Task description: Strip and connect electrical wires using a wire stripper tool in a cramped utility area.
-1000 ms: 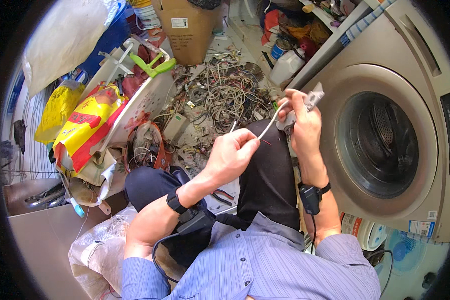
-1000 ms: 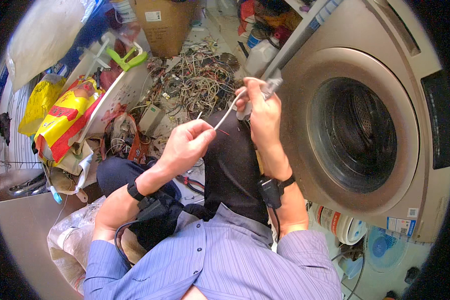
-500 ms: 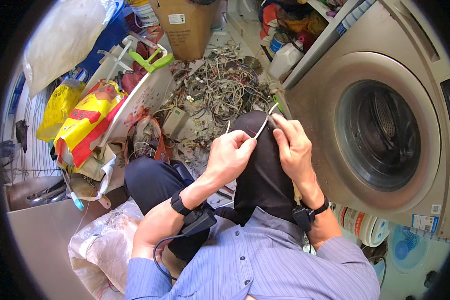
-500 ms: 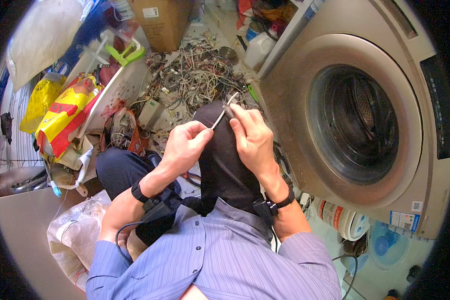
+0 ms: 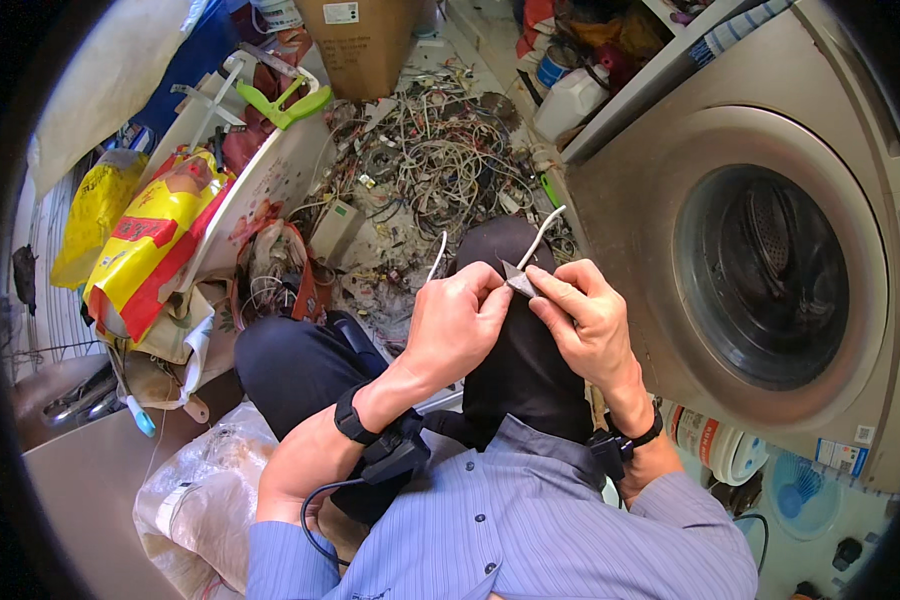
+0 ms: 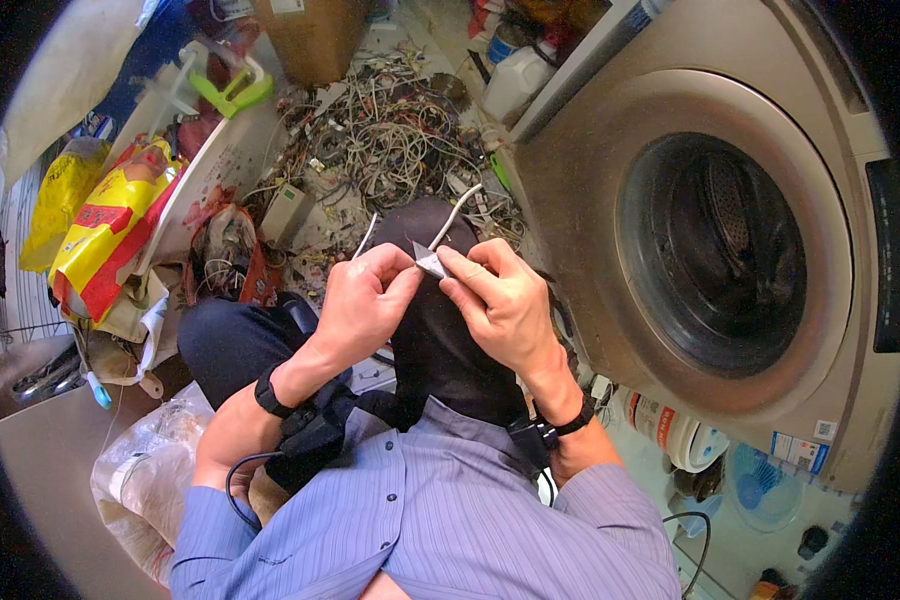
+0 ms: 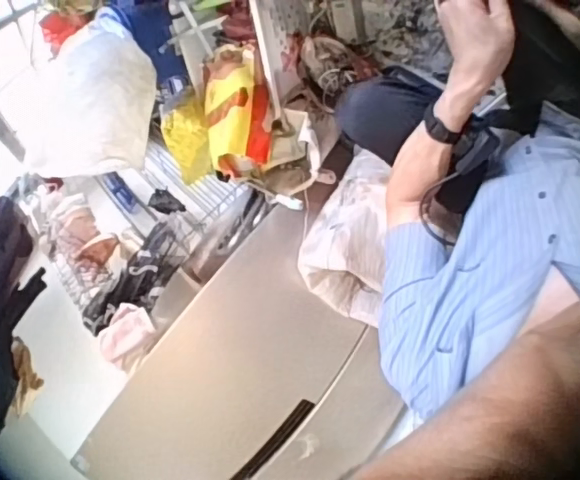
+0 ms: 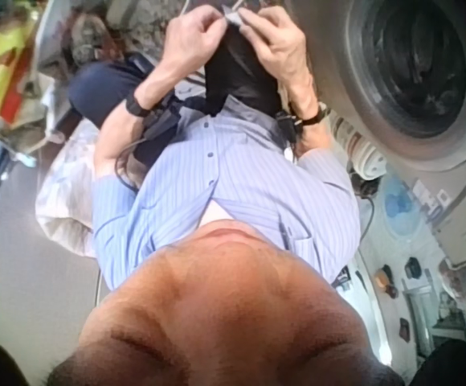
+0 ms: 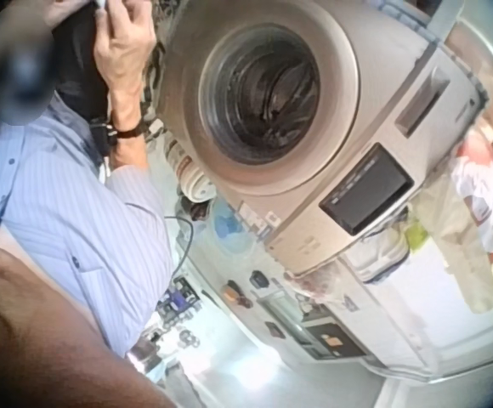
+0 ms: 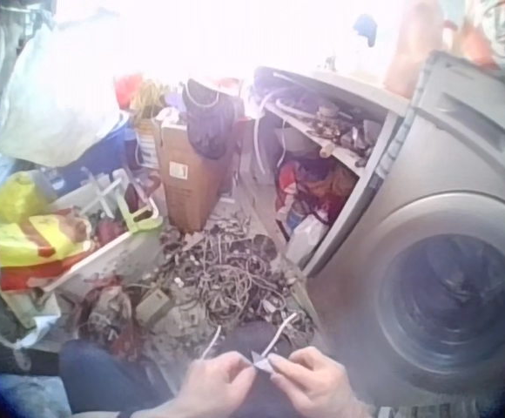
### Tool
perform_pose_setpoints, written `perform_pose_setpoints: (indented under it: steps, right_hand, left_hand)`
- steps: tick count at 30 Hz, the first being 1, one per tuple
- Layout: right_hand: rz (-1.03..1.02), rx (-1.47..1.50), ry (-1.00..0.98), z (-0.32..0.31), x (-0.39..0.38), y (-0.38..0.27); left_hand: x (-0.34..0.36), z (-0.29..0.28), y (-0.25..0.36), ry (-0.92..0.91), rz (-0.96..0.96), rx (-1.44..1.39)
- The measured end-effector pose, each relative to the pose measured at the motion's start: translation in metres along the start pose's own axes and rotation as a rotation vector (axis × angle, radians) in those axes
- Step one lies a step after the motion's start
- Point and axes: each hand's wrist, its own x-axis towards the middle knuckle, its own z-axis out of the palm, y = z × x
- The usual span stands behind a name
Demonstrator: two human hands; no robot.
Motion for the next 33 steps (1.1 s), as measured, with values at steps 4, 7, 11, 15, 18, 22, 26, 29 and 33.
perform_pose_setpoints:
  steps: [4, 7, 11, 15, 18, 22, 26, 29, 33]
  right_hand:
    - [0.011, -0.027, 0.033, 0.004, 0.0, -0.002]
    - [0.017, -0.061, 0.061, 0.007, -0.001, -0.003]
    - [-0.009, -0.1, 0.103, 0.013, -0.006, -0.002]
    - [-0.029, -0.125, 0.127, 0.013, -0.01, -0.001]
    - [-0.045, -0.12, 0.142, 0.016, -0.01, 0.001]
    - [-0.054, -0.124, 0.13, 0.016, -0.013, -0.001]
    - [-0.095, -0.144, 0.125, 0.014, -0.012, 0.0]
    - [-0.121, -0.114, 0.115, 0.014, -0.013, 0.002]
    - [-0.129, -0.103, 0.106, 0.011, -0.012, 0.005]
  left_hand:
    - [0.0, -0.001, -0.002, -0.016, 0.03, 0.022]
    - [0.002, -0.001, -0.002, -0.014, 0.056, 0.033]
    - [0.002, -0.005, 0.0, -0.008, 0.098, 0.096]
    - [-0.002, -0.01, 0.002, -0.017, 0.128, 0.152]
    - [-0.004, -0.015, 0.001, -0.029, 0.152, 0.165]
    - [-0.007, -0.02, -0.002, -0.032, 0.244, 0.204]
    - [-0.007, -0.028, -0.001, -0.081, 0.266, 0.231]
    - [-0.008, -0.029, -0.004, -0.052, 0.299, 0.24]
    - [-0.005, -0.034, -0.001, -0.096, 0.21, 0.193]
